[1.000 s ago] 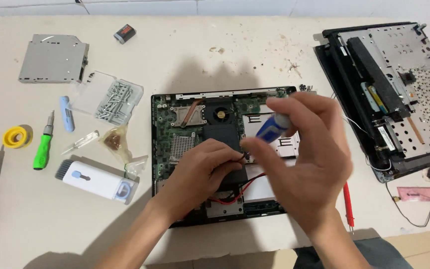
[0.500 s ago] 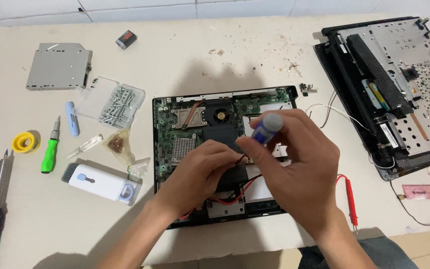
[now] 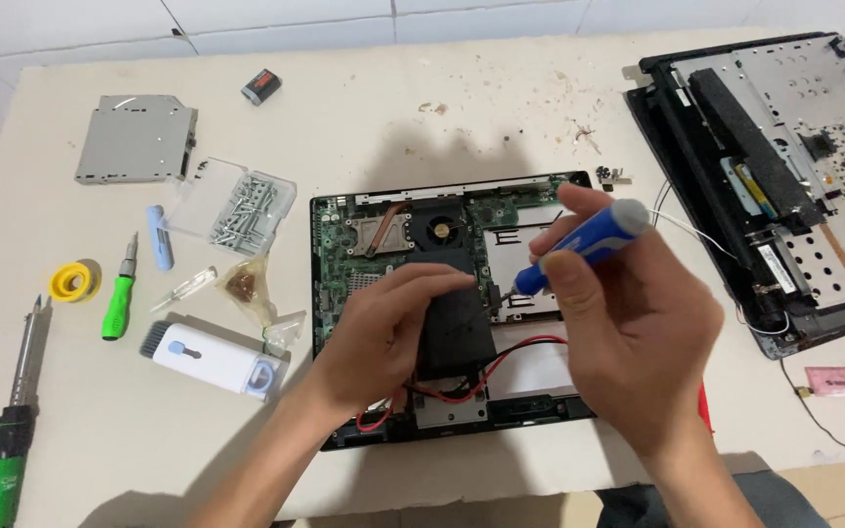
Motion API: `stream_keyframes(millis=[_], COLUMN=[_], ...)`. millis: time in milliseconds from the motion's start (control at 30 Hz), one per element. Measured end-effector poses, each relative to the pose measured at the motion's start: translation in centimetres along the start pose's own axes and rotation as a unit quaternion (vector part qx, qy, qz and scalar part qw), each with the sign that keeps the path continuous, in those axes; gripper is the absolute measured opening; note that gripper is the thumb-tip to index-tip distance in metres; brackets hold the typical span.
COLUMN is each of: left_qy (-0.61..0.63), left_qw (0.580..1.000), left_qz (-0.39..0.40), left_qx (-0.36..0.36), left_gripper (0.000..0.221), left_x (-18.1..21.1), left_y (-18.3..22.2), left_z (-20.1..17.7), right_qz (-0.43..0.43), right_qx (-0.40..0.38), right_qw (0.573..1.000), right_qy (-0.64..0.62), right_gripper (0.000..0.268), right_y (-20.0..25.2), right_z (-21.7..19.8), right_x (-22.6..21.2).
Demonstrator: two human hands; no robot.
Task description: Testing electronic components on a computer motherboard using a multimeter and a screwdriver for diagnostics.
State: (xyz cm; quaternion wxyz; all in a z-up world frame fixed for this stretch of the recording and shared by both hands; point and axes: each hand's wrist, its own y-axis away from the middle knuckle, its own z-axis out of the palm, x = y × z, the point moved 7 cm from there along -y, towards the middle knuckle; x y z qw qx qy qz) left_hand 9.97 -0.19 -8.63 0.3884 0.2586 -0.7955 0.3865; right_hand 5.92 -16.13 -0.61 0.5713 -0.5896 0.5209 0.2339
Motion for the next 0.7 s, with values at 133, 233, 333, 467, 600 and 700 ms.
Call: stream_keyframes(millis=[133, 233, 333, 467, 600, 700], left_qy=[-0.060, -0.074, -0.077, -0.077, -0.077, -0.089], left_qw=[0.998, 0.997, 0.997, 0.996, 0.996, 0.994], left_qz=[0.002, 0.002, 0.007, 0.040, 0.054, 0.068], left_qx=[0.022, 0.006, 0.000, 0.000, 0.000, 0.000], left_gripper=[0.028, 0.022, 0.020, 0.017, 0.015, 0.014], left_x=[-0.4, -1.1, -1.1, -1.2, -0.4, -0.2], left_y=[0.8, 1.1, 1.1, 1.3, 1.1, 1.0], left_z=[-0.4, 0.1, 0.3, 0.5, 0.4, 0.5], right_qz=[-0.011, -0.004, -0.008, -0.063, -0.027, -0.127], right_qx=[-0.010, -0.016, -0.033, -0.078, -0.123, -0.138], right_qw=[0.999, 0.999, 0.999, 0.990, 0.992, 0.974], right_qy=[0.031, 0.040, 0.041, 0.098, 0.022, 0.123], right_gripper=[0.031, 0.030, 0.029, 0.036, 0.071, 0.032], right_y=[0.1, 0.2, 0.2, 0.4, 0.9, 0.9], right_z=[0.6, 0.9, 1.4, 2.4, 2.8, 3.0], right_x=[0.0, 0.4, 0.7, -0.2, -0.1, -1.2])
